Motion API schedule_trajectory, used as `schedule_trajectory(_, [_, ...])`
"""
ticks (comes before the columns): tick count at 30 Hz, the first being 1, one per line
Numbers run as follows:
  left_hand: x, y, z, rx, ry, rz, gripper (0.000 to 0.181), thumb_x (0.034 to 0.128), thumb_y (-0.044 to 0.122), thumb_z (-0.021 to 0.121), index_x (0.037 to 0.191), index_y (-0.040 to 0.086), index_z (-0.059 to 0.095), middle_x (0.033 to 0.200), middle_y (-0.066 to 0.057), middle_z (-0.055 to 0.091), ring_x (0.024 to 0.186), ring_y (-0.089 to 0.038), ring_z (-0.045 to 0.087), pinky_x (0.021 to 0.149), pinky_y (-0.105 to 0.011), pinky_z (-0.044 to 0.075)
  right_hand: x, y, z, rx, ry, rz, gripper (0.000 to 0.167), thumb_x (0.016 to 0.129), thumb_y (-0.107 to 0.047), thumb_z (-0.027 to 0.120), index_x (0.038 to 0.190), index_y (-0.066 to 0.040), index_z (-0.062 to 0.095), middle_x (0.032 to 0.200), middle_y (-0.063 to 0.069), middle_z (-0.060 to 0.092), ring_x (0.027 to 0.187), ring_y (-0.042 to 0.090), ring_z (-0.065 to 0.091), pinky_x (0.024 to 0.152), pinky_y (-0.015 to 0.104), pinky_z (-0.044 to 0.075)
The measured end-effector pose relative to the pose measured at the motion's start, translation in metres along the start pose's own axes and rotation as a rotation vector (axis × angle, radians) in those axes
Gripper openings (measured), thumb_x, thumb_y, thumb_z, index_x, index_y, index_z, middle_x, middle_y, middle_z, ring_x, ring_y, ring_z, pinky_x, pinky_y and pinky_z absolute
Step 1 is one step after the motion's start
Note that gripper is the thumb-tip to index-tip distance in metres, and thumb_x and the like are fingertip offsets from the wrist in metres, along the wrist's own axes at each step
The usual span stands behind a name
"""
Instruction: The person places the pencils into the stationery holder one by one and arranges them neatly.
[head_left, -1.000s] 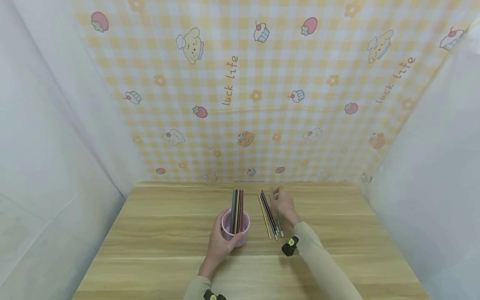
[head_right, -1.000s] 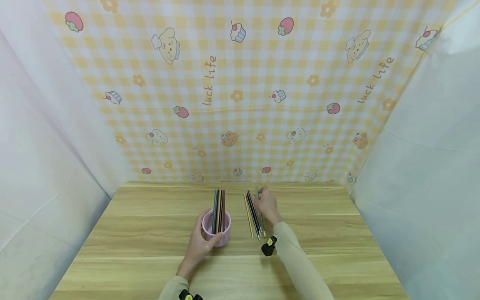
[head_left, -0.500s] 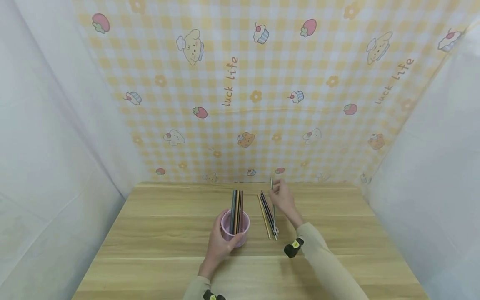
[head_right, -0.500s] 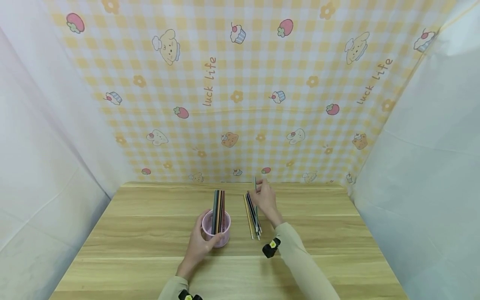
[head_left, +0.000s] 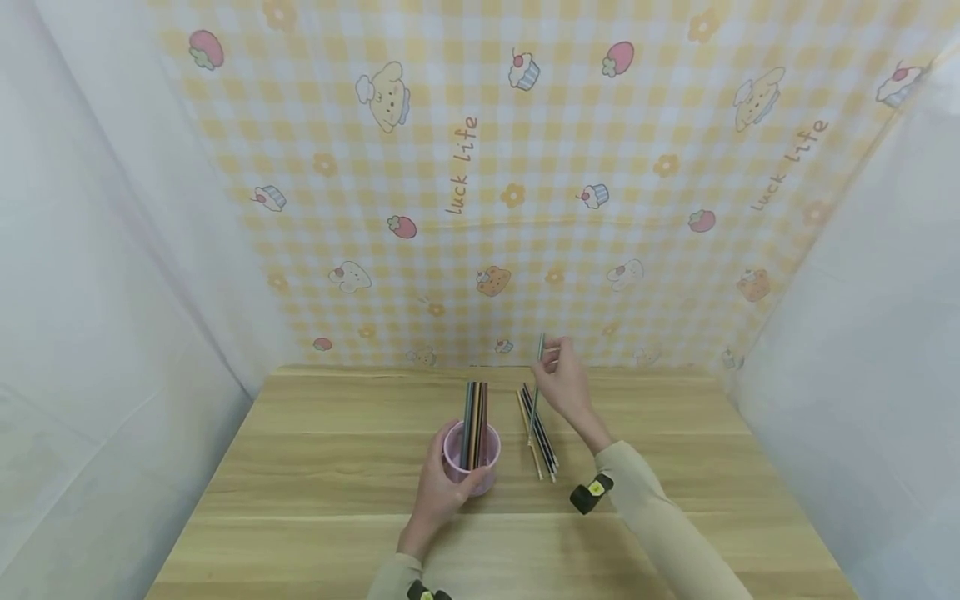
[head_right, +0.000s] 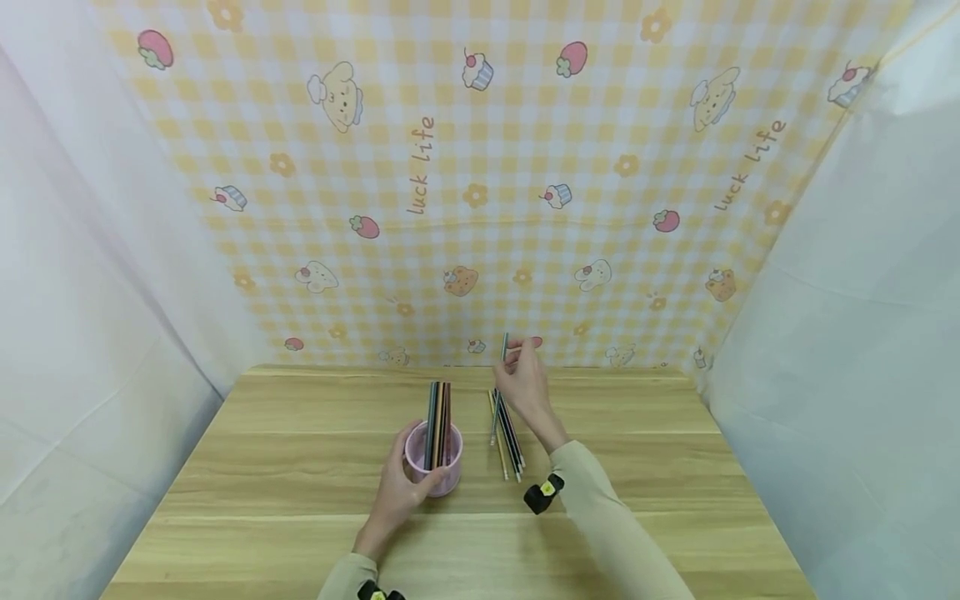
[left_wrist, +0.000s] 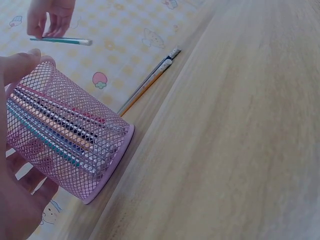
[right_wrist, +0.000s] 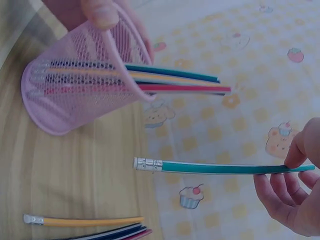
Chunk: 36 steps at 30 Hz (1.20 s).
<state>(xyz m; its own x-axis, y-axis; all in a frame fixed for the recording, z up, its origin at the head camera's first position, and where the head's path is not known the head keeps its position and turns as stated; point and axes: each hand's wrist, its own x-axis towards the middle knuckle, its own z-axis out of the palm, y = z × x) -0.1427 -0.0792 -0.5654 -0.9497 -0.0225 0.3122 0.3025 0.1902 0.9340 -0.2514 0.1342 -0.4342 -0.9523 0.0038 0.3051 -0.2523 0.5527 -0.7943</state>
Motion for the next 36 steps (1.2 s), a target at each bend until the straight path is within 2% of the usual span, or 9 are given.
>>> schedule_trajectory(4, [0.001, 0.0, 0.0, 0.012, -0.002, 0.011, 0.089, 0.078, 0.02, 0.087, 0.152, 0.008, 0.038, 0.145, -0.02, 0.053, 0.127, -0.041, 0.056, 0.108, -0.061, 0.047, -0.002, -0.015, -0.003, 0.047, 0.023, 0.0, 0.039, 0.085, -0.005, 0.062, 0.123, 0.0, 0.054, 0.099, 0.015, 0.065, 0.088, 0.031, 0.068, 0.074, 0.038, 0.061])
schedule_trajectory(9, [0.001, 0.0, 0.0, -0.021, 0.003, -0.009, 0.092, 0.076, 0.018, 0.088, 0.152, 0.007, 0.038, 0.146, -0.017, 0.053, 0.128, -0.039, 0.056, 0.109, -0.061, 0.046, -0.006, -0.032, -0.005, 0.122, 0.015, -0.053, 0.038, 0.085, 0.001, 0.06, 0.122, 0.001, 0.052, 0.098, 0.015, 0.062, 0.089, 0.03, 0.067, 0.075, 0.033, 0.062])
schedule_trajectory(15, [0.0, -0.002, 0.002, -0.046, 0.023, -0.009, 0.092, 0.074, 0.011, 0.088, 0.151, 0.004, 0.038, 0.145, -0.02, 0.053, 0.126, -0.041, 0.056, 0.108, -0.063, 0.046, -0.013, -0.046, -0.001, 0.207, -0.002, -0.128, 0.036, 0.087, 0.005, 0.06, 0.121, 0.005, 0.05, 0.101, 0.018, 0.059, 0.088, 0.031, 0.065, 0.067, 0.022, 0.061])
schedule_trajectory(16, [0.0, 0.003, 0.001, -0.044, 0.027, -0.01, 0.092, 0.0737, 0.009, 0.088, 0.151, 0.003, 0.039, 0.144, -0.022, 0.053, 0.126, -0.043, 0.057, 0.107, -0.064, 0.046, -0.014, -0.047, 0.001, 0.217, -0.004, -0.135, 0.036, 0.087, 0.006, 0.06, 0.121, 0.005, 0.05, 0.101, 0.018, 0.059, 0.089, 0.031, 0.065, 0.066, 0.021, 0.06])
schedule_trajectory(22, [0.001, 0.007, 0.002, -0.047, 0.041, 0.005, 0.091, 0.0725, 0.007, 0.088, 0.149, 0.001, 0.04, 0.141, -0.024, 0.054, 0.122, -0.044, 0.058, 0.105, -0.065, 0.048, -0.021, -0.044, 0.016, 0.219, 0.003, -0.224, 0.034, 0.088, 0.007, 0.061, 0.119, 0.003, 0.05, 0.101, 0.018, 0.061, 0.087, 0.03, 0.066, 0.066, 0.018, 0.058])
schedule_trajectory(25, [0.001, -0.001, 0.002, -0.061, 0.037, 0.021, 0.091, 0.0734, 0.01, 0.088, 0.15, 0.003, 0.04, 0.142, -0.021, 0.055, 0.123, -0.041, 0.059, 0.105, -0.064, 0.048, -0.027, -0.04, 0.025, 0.219, -0.011, -0.257, 0.033, 0.087, 0.009, 0.062, 0.117, 0.003, 0.051, 0.099, 0.019, 0.063, 0.085, 0.03, 0.066, 0.065, 0.017, 0.057])
schedule_trajectory(36, [0.002, -0.005, 0.001, -0.027, 0.008, 0.018, 0.089, 0.0774, 0.02, 0.088, 0.151, 0.008, 0.04, 0.143, -0.015, 0.056, 0.123, -0.034, 0.06, 0.106, -0.057, 0.05, -0.05, -0.03, 0.054, 0.2, -0.086, -0.234, 0.034, 0.085, 0.009, 0.061, 0.116, 0.004, 0.05, 0.095, 0.015, 0.061, 0.082, 0.024, 0.064, 0.063, 0.019, 0.06])
